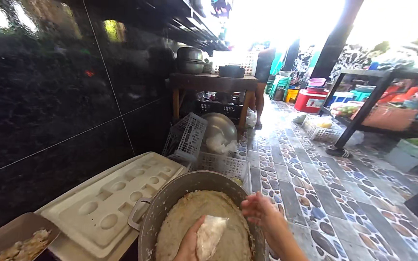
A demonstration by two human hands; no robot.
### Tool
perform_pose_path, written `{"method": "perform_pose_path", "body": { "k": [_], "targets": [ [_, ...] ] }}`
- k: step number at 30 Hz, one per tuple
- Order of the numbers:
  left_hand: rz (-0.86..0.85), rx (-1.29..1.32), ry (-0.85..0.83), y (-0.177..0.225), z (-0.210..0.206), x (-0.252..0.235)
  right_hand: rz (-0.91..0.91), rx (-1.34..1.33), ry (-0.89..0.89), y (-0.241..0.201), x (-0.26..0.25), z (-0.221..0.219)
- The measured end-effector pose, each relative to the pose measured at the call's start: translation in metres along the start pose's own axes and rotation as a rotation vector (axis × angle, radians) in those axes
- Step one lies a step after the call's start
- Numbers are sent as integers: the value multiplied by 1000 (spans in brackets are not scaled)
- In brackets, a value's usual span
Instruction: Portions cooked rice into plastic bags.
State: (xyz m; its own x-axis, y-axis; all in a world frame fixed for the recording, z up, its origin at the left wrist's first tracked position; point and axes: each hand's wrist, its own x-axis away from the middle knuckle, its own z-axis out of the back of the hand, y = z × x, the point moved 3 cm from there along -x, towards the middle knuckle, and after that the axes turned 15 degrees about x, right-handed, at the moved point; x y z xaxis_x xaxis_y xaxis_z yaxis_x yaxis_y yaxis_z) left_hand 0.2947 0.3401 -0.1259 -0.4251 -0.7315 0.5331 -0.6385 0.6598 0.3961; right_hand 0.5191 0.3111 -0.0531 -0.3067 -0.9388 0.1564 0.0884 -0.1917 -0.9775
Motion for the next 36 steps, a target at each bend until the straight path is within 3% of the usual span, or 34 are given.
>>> {"method": "perform_pose_path", "body": {
  "k": [2,4,7,10,12,14,16,18,21,24,26,28,30,33,36],
  "targets": [
    [-28,-153,-61,-1,1,3,-36,157,-158,0,2,1],
    [-153,-485,-161,-3,-11,20,-71,217,-230,2,7,-3],
    [-470,-957,-349,-15,-23,39,-74,136,-280,3,13,-12],
    [-567,-1199,-513,-25,-11,36,-54,-19,-290,-2,21,-20],
    [-565,-1218,-529,-20,-9,38,64,-31,-268,-5,22,-23],
    [-607,-1011,-525,-8,-20,47,279,99,-236,-7,23,-23],
    [-797,-852,-517,10,-33,51,480,276,-268,-8,26,-28],
    [-1062,-772,-510,24,-34,53,543,378,-350,-10,34,-41],
    [-1207,-795,-500,31,-32,60,528,416,-454,-12,41,-61],
    [-1136,-1182,-384,43,-29,60,768,457,-454,-22,37,-63],
    [-908,-1535,-384,46,-23,49,917,413,-600,-40,42,-62],
    [-606,-1726,-464,41,-21,48,960,371,-686,-57,52,-67],
    [-472,-1590,-478,40,-17,54,840,295,-628,-57,51,-71],
    [-474,-911,-305,57,-17,69,479,203,-515,-30,27,-71],
    [-521,-319,-162,67,-16,64,166,59,-588,-1,15,-83]
  ]
}}
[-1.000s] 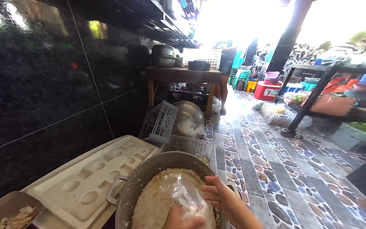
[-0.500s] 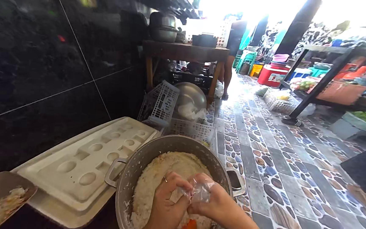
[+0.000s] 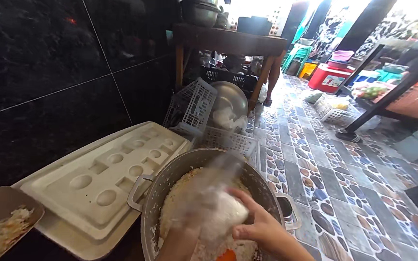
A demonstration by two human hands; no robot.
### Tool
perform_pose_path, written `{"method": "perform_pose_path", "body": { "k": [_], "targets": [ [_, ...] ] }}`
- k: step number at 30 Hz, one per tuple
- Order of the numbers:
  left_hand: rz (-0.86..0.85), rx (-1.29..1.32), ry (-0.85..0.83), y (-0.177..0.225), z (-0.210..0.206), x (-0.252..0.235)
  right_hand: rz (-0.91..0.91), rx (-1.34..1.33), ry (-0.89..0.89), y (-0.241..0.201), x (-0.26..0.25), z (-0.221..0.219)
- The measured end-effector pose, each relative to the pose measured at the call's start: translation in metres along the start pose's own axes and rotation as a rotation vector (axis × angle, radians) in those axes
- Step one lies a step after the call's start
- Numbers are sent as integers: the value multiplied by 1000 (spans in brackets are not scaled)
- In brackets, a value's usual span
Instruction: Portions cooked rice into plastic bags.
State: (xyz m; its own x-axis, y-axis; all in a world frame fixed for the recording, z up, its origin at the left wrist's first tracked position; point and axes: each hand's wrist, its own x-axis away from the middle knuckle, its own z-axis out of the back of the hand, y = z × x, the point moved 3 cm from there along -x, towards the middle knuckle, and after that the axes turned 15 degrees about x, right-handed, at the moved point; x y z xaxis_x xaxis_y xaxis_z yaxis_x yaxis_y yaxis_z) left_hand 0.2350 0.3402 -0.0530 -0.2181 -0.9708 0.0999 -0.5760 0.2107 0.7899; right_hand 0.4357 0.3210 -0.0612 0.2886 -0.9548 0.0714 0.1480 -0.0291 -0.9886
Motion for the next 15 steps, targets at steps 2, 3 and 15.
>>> {"method": "perform_pose_path", "body": {
  "k": [2,3,15],
  "targets": [
    [-67,94,-27,-1,2,-14,15,-106,110,7,-5,-10],
    [-80,19,-39,1,2,-15,60,-96,160,6,-6,-13],
    [-326,-176,-295,19,-5,4,121,-198,305,-33,13,-33]
  ]
}}
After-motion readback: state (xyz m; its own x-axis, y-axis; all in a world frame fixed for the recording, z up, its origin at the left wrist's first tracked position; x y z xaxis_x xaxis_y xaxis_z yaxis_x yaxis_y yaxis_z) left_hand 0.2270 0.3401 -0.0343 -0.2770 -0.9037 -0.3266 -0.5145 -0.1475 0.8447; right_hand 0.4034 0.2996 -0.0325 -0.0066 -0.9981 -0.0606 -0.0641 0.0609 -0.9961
